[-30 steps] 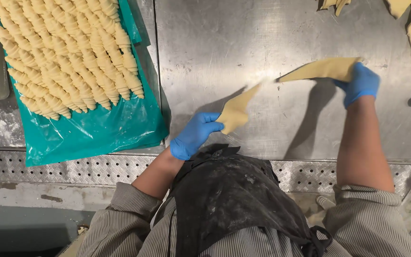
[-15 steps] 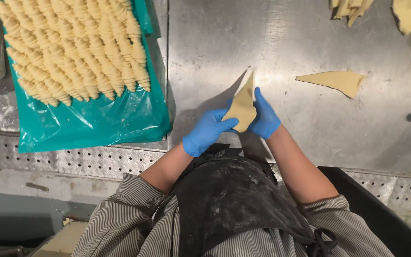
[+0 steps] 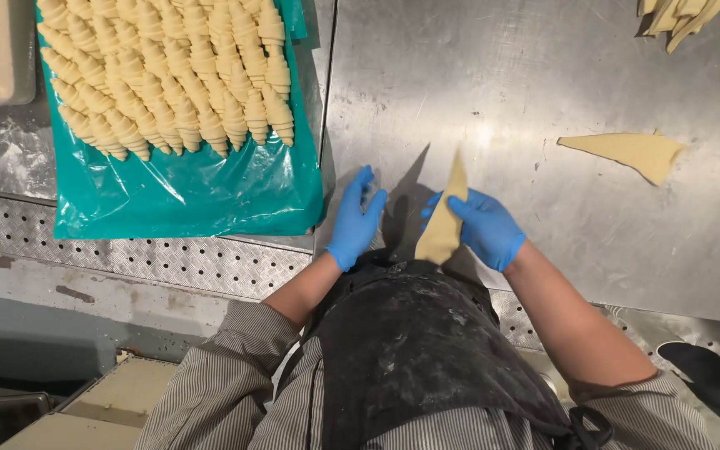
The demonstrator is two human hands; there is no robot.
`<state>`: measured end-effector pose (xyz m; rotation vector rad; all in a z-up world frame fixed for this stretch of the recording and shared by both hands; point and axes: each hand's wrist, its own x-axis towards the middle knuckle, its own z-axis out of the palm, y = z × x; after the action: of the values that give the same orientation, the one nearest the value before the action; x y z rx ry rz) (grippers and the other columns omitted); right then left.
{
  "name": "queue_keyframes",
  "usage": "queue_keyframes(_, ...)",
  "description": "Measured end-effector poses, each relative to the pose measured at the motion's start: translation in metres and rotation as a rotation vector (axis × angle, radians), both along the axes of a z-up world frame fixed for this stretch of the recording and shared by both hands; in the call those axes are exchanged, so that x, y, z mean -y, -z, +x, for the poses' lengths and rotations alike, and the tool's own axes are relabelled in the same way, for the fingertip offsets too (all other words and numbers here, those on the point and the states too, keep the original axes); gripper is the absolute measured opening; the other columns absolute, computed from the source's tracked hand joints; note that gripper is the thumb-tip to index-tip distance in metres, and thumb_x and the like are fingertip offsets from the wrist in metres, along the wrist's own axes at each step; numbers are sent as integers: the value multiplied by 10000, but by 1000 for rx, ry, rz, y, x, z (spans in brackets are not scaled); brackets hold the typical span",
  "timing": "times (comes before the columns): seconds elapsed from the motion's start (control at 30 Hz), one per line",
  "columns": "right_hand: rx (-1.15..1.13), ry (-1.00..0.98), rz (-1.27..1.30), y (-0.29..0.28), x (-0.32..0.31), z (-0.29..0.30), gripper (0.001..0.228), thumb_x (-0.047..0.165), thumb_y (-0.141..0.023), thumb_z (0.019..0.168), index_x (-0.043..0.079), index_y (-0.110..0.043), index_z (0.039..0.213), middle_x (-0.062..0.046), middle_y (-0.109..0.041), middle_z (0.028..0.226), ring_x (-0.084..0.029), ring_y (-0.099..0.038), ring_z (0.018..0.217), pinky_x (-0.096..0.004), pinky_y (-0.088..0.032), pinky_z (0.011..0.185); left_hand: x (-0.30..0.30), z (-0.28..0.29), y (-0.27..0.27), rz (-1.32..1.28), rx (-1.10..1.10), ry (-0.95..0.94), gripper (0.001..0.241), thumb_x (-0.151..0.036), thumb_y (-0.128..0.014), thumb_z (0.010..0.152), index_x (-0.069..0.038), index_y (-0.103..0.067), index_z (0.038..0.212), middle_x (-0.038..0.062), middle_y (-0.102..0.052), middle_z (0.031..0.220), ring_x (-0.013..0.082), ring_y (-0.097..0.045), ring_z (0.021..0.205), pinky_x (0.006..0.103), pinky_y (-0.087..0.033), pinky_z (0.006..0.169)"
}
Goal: Rolling pre-cut dough pieces into croissant shapes on a stainless steel bakery table.
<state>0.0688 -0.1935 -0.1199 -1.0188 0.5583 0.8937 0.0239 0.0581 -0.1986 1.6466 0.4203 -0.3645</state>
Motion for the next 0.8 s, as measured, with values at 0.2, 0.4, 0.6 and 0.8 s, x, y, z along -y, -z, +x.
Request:
queue_keyframes(0.2, 246, -77, -111, 53, -8, 41, 374, 66, -616, 972, -37, -633, 1331, -149, -708, 1265, -265, -684, 1172, -372, -555, 1026, 39, 28, -77, 639, 112, 815, 569, -353, -635, 992, -185, -506, 1521, 65, -580, 1494, 259, -510, 1344, 361, -390, 1162)
queue_keyframes(0.4, 235, -100, -259, 60, -18, 110, 349, 147, -551, 1016, -23, -647, 1305, -138, -738, 1181, -253, -740, 1073, -369, -597, 965, 58, 2, 2, 839, 777, 1342, 911, -597, -497, 989, -49, -173, 1642, 121, -152, 1713, 270, -175, 1577, 452, -116, 1281)
queue_keyframes(0.6, 531, -292, -445, 52, -15, 206, 291, 256, -610, 1039, 25, -724, 1175, -127, -760, 1119, -221, -716, 985, -384, -575, 912, 59, 7, -13, 745, 685, 1352, 939, -582, -545, 944, -76, -157, 1632, 110, -154, 1705, 265, -166, 1571, 456, -112, 1275)
queue_keyframes(0.8, 1019, -461, -964, 99, -3, 210, 351, 326, -810, 931, 38, -739, 1119, -157, -700, 1017, -259, -709, 883, -366, -567, 781, 57, 7, -20, 726, 649, 1396, 959, -595, -577, 930, -70, -181, 1628, 129, -193, 1700, 288, -199, 1571, 476, -139, 1275)
